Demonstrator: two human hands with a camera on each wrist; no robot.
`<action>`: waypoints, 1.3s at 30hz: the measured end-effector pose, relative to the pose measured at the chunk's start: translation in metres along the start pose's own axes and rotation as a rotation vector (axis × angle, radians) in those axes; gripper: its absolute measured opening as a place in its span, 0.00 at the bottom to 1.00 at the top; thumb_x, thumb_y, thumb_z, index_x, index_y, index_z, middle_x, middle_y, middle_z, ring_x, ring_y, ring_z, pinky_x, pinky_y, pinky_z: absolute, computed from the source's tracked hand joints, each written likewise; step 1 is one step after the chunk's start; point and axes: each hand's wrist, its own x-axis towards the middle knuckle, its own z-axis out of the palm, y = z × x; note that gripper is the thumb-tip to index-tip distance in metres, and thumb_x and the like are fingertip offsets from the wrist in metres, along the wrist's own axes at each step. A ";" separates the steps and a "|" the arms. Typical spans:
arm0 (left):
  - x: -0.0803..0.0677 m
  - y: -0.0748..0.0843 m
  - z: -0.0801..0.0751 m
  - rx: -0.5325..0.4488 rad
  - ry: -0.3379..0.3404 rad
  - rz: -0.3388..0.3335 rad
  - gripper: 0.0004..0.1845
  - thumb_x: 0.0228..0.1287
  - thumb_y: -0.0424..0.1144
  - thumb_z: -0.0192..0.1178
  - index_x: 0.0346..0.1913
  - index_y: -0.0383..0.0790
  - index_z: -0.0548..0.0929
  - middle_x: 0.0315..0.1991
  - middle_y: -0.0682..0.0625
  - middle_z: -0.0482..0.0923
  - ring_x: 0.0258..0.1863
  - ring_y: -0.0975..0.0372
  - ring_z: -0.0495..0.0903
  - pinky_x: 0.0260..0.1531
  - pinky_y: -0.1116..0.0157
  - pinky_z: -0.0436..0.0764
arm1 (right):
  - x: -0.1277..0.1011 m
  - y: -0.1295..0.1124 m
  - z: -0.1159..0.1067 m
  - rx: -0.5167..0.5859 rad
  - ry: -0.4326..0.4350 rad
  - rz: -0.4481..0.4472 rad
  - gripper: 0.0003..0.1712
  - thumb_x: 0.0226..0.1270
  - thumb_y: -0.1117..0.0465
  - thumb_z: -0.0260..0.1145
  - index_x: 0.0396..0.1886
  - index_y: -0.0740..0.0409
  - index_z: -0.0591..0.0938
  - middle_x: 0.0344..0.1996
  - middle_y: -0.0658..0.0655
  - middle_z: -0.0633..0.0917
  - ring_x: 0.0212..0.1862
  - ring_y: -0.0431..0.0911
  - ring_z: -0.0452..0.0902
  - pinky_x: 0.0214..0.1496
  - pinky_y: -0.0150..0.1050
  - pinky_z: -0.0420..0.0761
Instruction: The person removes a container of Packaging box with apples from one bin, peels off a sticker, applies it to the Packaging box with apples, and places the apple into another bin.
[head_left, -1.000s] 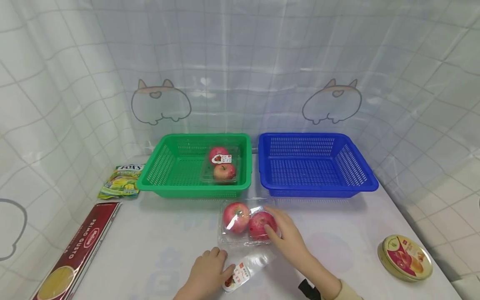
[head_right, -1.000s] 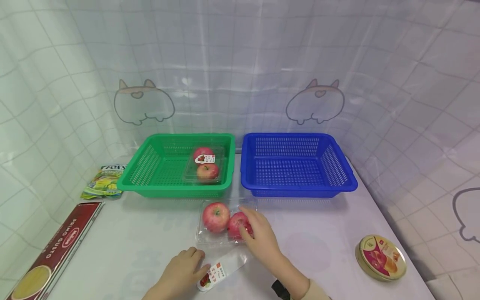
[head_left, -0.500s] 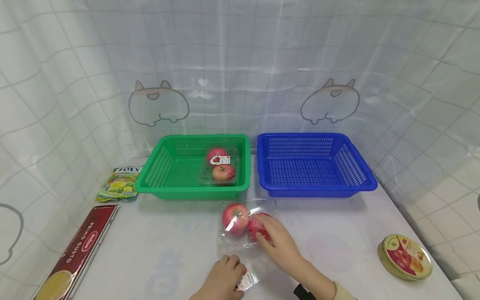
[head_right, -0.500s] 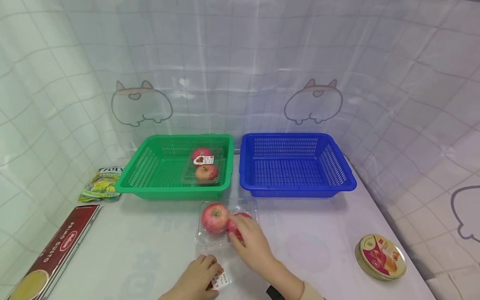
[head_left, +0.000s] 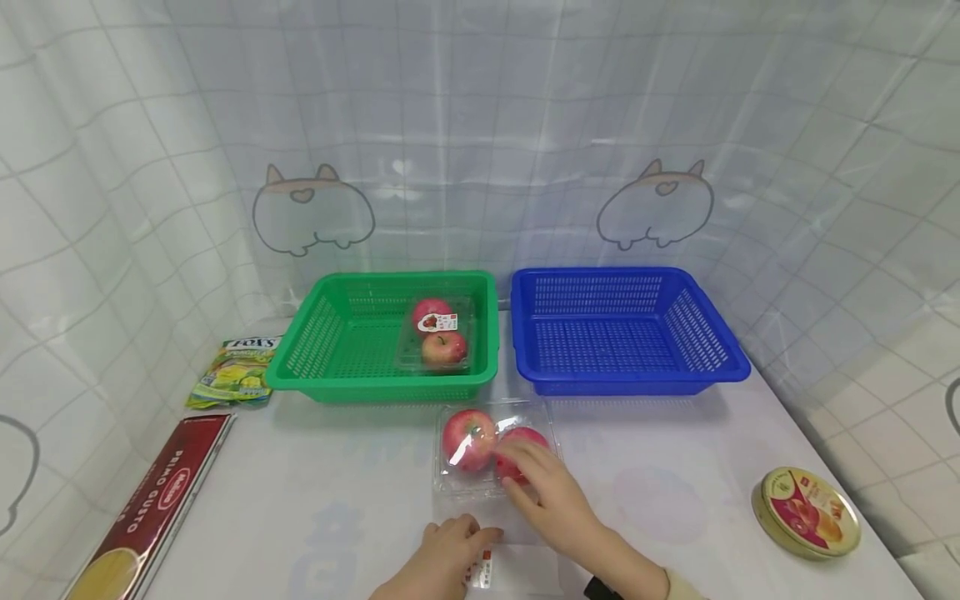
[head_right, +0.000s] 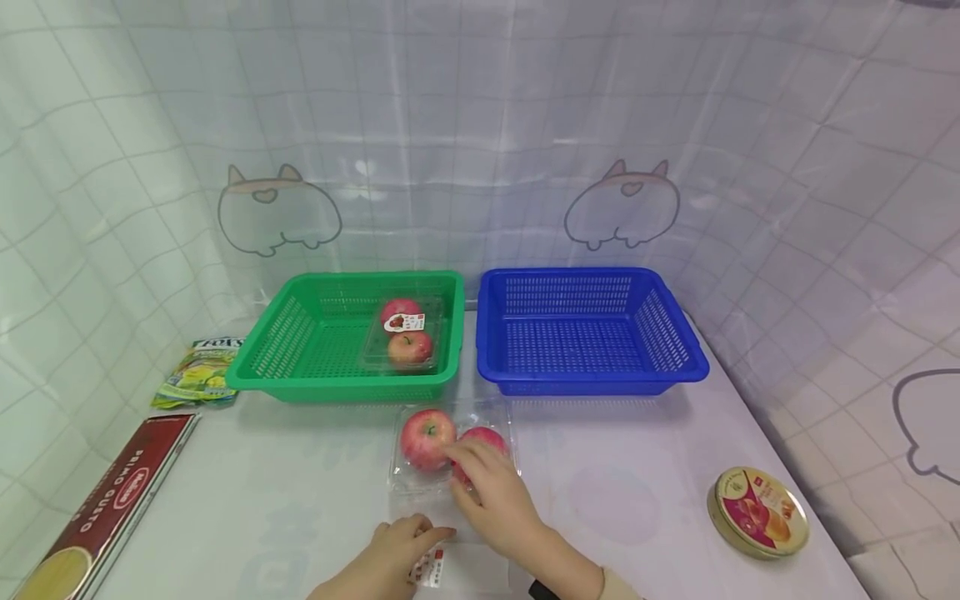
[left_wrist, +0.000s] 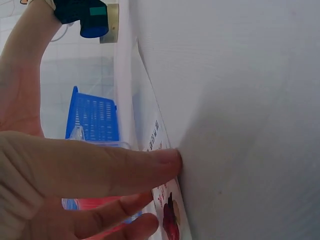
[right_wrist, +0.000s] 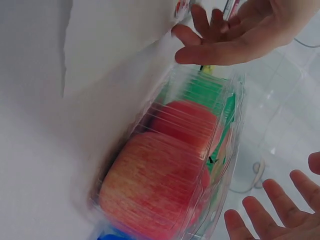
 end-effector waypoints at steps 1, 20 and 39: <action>0.000 0.000 -0.001 0.015 0.000 -0.002 0.28 0.42 0.38 0.70 0.51 0.49 0.77 0.34 0.58 0.70 0.33 0.67 0.67 0.28 0.70 0.57 | 0.000 0.000 0.001 0.005 0.000 -0.011 0.22 0.59 0.64 0.65 0.54 0.56 0.77 0.51 0.51 0.78 0.55 0.47 0.72 0.52 0.43 0.75; 0.004 -0.019 -0.031 -0.758 -0.093 -0.108 0.08 0.52 0.40 0.67 0.29 0.39 0.82 0.17 0.63 0.69 0.17 0.75 0.65 0.18 0.76 0.66 | -0.005 -0.013 0.001 -0.001 -0.275 -0.177 0.17 0.58 0.56 0.67 0.49 0.48 0.79 0.42 0.43 0.82 0.47 0.38 0.76 0.51 0.40 0.74; 0.002 -0.032 -0.066 -1.281 0.052 -0.277 0.19 0.68 0.40 0.50 0.40 0.21 0.75 0.31 0.55 0.77 0.31 0.65 0.75 0.38 0.66 0.76 | 0.004 -0.020 -0.011 0.198 -0.207 -0.048 0.29 0.54 0.76 0.61 0.57 0.50 0.76 0.49 0.47 0.81 0.50 0.41 0.76 0.50 0.38 0.77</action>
